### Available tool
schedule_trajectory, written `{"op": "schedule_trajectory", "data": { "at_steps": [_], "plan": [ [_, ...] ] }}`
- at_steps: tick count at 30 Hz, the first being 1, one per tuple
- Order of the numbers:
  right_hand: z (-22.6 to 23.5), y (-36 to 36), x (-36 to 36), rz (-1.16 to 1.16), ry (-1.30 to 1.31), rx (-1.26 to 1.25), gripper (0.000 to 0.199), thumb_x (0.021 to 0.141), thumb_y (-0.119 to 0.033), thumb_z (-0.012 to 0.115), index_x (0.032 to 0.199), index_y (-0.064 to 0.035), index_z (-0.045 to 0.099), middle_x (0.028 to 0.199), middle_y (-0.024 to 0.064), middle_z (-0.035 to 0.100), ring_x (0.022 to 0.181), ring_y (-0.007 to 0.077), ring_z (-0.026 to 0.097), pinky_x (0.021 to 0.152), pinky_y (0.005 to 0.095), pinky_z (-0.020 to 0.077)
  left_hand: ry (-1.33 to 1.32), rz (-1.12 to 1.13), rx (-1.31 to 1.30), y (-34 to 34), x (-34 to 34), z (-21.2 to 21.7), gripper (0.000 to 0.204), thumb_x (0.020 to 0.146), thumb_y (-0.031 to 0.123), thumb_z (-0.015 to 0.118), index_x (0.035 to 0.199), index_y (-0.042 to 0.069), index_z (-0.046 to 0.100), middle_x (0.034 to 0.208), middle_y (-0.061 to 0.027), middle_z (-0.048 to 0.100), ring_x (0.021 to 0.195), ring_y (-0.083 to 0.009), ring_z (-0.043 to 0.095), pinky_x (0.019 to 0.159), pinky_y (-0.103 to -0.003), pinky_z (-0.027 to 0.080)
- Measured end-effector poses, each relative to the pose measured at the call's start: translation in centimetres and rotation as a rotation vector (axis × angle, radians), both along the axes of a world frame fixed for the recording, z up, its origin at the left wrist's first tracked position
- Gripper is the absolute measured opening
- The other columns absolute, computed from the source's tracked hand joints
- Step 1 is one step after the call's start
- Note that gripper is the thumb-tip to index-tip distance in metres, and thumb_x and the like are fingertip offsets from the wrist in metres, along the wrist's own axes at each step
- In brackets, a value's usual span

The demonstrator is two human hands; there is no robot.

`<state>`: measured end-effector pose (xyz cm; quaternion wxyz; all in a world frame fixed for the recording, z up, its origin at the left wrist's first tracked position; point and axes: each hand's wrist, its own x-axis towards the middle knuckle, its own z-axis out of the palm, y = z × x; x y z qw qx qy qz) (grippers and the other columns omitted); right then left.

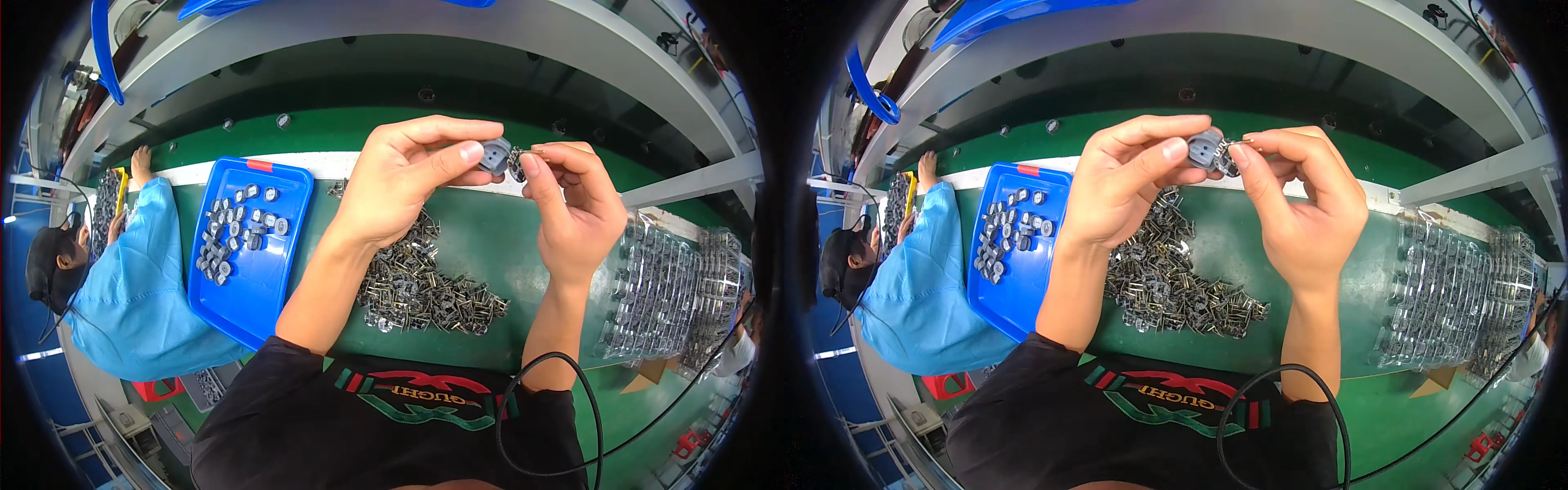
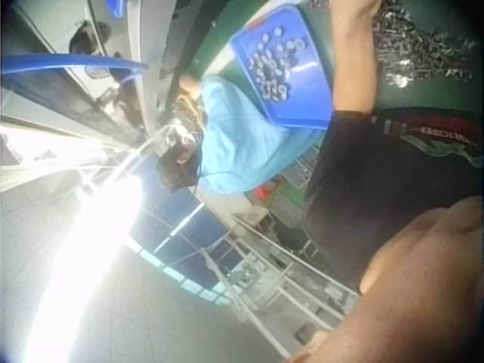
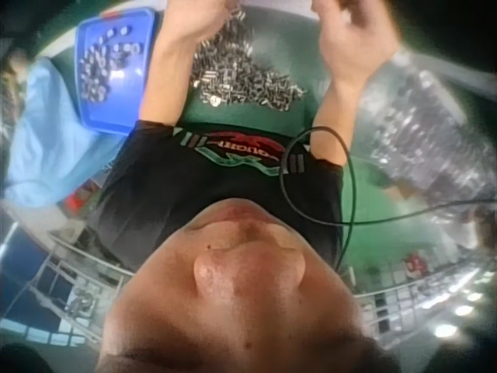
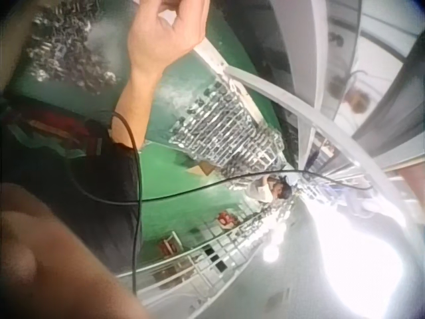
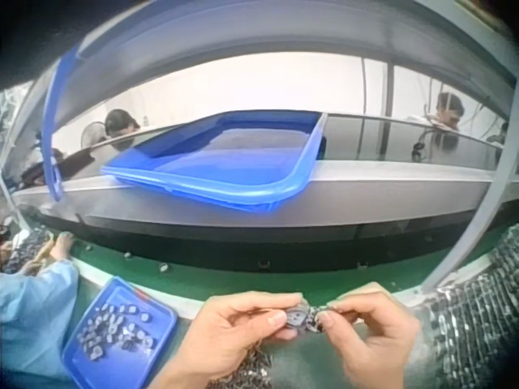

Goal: Assemble circular plastic and metal electronics components by connecting parts together on an assembly table.

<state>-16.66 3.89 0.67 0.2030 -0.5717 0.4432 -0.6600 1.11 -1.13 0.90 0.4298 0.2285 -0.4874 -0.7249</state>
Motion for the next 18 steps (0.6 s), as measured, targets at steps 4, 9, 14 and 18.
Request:
{"op": "schedule_trajectory", "data": {
  "at_steps": [4,9,14,18],
  "plan": [
    [0.2,0.2,0.4,-0.042,0.048,-0.06,0.013,0.081,0.003,0.076,0.091,0.0033,0.068,0.084,0.0088,0.067,0.065,0.0094,0.061,0.056,0.0201,0.0468,0.135,-0.091,0.011,0.1,-0.5,-0.6,0.043,0.092,0.004,0.064,0.133,-0.005,0.055,0.112,-0.0144,0.068,0.099,-0.0195,0.067,0.088,-0.029,0.056],
    [0.6,0.2,0.3,-0.071,0.115,-0.181,0.013,0.081,0.002,0.076,0.09,0.0034,0.068,0.083,0.009,0.066,0.062,0.0103,0.061,0.053,0.0202,0.0458,0.135,-0.168,-0.003,0.3,-0.9,-1.2,0.04,0.091,0.006,0.065,0.129,-0.004,0.056,0.111,-0.014,0.067,0.098,-0.019,0.067,0.085,-0.03,0.056],
    [1.8,1.0,0.3,-0.084,0.158,-0.194,0.014,0.077,0.007,0.076,0.088,0.0035,0.068,0.082,0.0092,0.065,0.065,0.0112,0.061,0.053,0.0204,0.046,0.418,-0.107,0.047,0.6,-1.5,-1.9,0.033,0.086,-0.001,0.07,0.117,-0.004,0.059,0.115,-0.0193,0.064,0.102,-0.0246,0.067,0.088,-0.035,0.058],
    [2.5,1.7,0.9,-0.119,0.278,-0.198,0.018,0.073,0.01,0.076,0.088,0.0029,0.068,0.081,0.0096,0.065,0.066,0.0138,0.061,0.052,0.0234,0.0481,0.458,-0.08,-0.011,0.6,-1.9,-2.6,0.035,0.079,-0.01,0.072,0.111,-0.004,0.06,0.119,-0.0247,0.063,0.106,-0.0261,0.067,0.091,-0.037,0.058]
  ]
}}
